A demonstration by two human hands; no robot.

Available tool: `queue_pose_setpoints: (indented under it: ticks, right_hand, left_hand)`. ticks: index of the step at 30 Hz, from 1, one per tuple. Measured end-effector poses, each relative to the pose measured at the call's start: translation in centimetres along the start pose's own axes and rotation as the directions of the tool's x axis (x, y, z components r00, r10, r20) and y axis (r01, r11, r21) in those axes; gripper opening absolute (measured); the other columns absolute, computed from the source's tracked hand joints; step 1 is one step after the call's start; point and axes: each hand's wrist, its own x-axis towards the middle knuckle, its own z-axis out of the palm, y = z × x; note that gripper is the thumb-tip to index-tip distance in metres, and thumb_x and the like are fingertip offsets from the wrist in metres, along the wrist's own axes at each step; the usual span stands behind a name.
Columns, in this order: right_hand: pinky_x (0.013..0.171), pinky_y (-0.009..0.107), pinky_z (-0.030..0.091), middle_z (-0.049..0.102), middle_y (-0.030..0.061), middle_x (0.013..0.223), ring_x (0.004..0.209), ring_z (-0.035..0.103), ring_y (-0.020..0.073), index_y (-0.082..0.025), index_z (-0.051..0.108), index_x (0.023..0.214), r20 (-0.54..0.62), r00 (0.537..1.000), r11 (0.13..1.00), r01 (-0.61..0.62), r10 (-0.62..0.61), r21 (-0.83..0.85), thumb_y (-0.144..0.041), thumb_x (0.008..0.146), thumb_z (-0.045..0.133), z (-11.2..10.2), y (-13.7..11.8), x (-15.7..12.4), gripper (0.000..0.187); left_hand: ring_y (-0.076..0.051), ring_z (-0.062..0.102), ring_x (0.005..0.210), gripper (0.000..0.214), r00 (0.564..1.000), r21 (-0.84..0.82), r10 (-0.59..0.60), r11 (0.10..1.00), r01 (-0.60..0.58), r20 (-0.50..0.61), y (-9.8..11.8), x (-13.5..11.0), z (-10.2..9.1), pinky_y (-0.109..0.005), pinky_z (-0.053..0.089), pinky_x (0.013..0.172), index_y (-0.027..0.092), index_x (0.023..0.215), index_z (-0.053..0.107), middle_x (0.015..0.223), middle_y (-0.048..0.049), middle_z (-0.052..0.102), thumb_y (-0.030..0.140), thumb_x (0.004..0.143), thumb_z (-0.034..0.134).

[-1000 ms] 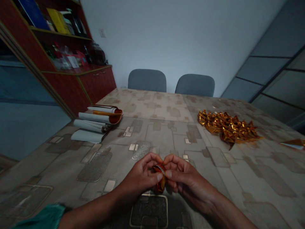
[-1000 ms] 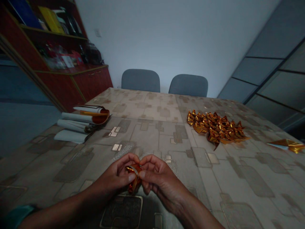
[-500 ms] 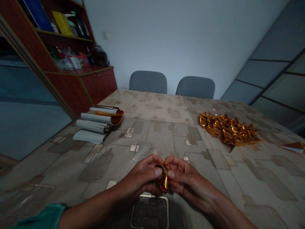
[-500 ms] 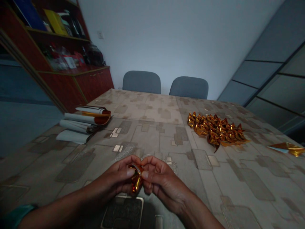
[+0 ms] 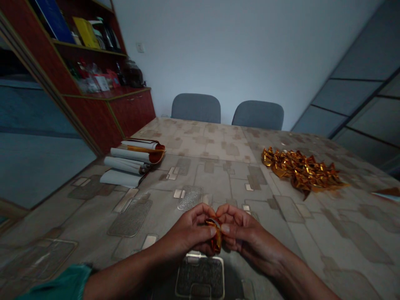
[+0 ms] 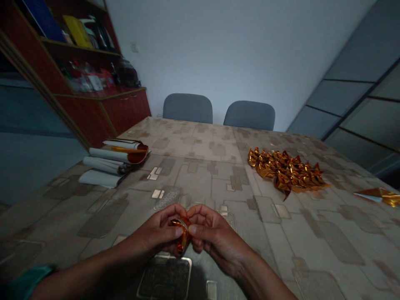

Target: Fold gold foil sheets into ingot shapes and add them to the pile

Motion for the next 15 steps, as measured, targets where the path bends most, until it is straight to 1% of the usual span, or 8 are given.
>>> queue_pose_setpoints:
  ticks: [4, 9, 13, 15]
  right_hand:
    - [0.049, 0.017, 0.033, 0.063, -0.0023, 0.075, 0.051, 0.045, 0.0038, -0.015, 0.067, 0.095, 0.0, 1.0, 1.0, -0.006, 0.006, 0.004, -0.025, 0.076, 0.086, 0.07, -0.26, -0.03, 0.029]
    - [0.049, 0.017, 0.033, 0.064, -0.0025, 0.074, 0.05, 0.045, 0.0037, -0.014, 0.067, 0.094, 0.008, 1.0, 1.0, -0.019, 0.019, -0.004, -0.024, 0.073, 0.088, 0.11, -0.35, -0.11, 0.031]
    - [0.048, 0.017, 0.033, 0.063, -0.0039, 0.072, 0.049, 0.044, 0.0034, -0.015, 0.068, 0.094, 0.005, 1.0, 0.999, -0.03, 0.03, 0.023, -0.024, 0.072, 0.089, 0.08, -0.44, 0.0, 0.032]
    - [0.049, 0.017, 0.033, 0.064, -0.0028, 0.074, 0.051, 0.047, 0.0039, -0.015, 0.068, 0.095, 0.001, 0.999, 0.999, -0.035, 0.035, 0.016, -0.023, 0.072, 0.089, 0.07, -0.49, 0.05, 0.032]
  left_hand:
    - [-0.014, 0.068, 0.067, 0.046, 1.0, 0.016, 0.02, 1.0, -0.021, 0.006, -0.01, -0.11, 0.06, -0.023, 0.051, 0.056, 0.02, 0.097, 0.051, 0.086, 0.0001, 0.066, 0.04, 0.073, 0.084]
    - [-0.014, 0.067, 0.064, 0.049, 0.999, 0.033, 0.039, 0.999, -0.04, 0.008, -0.08, -0.06, 0.06, -0.02, 0.047, 0.052, 0.02, 0.091, 0.049, 0.082, 0.0001, 0.066, 0.045, 0.07, 0.085]
    - [-0.013, 0.067, 0.068, 0.044, 0.999, 0.029, 0.018, 0.999, -0.02, 0.045, -0.12, 0.04, -0.07, -0.021, 0.051, 0.056, 0.019, 0.096, 0.05, 0.085, -0.0007, 0.067, 0.041, 0.076, 0.082]
    - [-0.013, 0.067, 0.067, 0.045, 0.998, 0.034, 0.019, 0.999, -0.021, 0.06, -0.26, 0.16, -0.16, -0.022, 0.052, 0.056, 0.02, 0.097, 0.05, 0.085, -0.0008, 0.068, 0.041, 0.075, 0.083]
